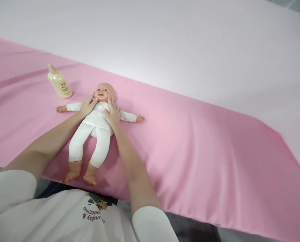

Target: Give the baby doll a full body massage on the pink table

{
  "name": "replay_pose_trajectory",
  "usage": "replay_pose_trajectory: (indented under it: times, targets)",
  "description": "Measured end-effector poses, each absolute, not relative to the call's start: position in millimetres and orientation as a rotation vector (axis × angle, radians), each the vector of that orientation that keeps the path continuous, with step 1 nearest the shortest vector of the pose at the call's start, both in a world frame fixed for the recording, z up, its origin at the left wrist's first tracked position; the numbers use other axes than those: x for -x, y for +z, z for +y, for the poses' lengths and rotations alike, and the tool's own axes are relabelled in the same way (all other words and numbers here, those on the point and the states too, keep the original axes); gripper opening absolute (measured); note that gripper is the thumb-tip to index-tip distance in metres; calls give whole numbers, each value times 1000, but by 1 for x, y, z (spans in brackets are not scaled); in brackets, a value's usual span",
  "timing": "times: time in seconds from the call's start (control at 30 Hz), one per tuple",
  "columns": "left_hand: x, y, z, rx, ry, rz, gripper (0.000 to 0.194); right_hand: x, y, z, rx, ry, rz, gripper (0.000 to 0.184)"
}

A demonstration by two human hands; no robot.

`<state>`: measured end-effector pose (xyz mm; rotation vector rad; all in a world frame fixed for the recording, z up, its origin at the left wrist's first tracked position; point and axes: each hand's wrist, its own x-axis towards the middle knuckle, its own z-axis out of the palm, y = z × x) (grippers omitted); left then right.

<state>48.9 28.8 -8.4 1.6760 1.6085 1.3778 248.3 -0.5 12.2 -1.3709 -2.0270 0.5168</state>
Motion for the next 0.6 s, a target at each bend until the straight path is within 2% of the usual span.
replay_pose_trajectory:
  times: [0.17,0.4,0.5,0.6]
  targets:
    - [-53,-6,33,-1779,1192,1730,66,-246,12,0,1444,526,-1996,74]
    - [-58,-13,44,-1741,1267,1517,65,-250,0,14,1410,556,-1978,77]
    - [-60,-6,52,-1557,1310,1441,60,-261,-11,19,1284,654,-1926,82]
    - [-44,14,63,-1161,1410,1367,59,-273,-20,21,1208,714,-1841,96]
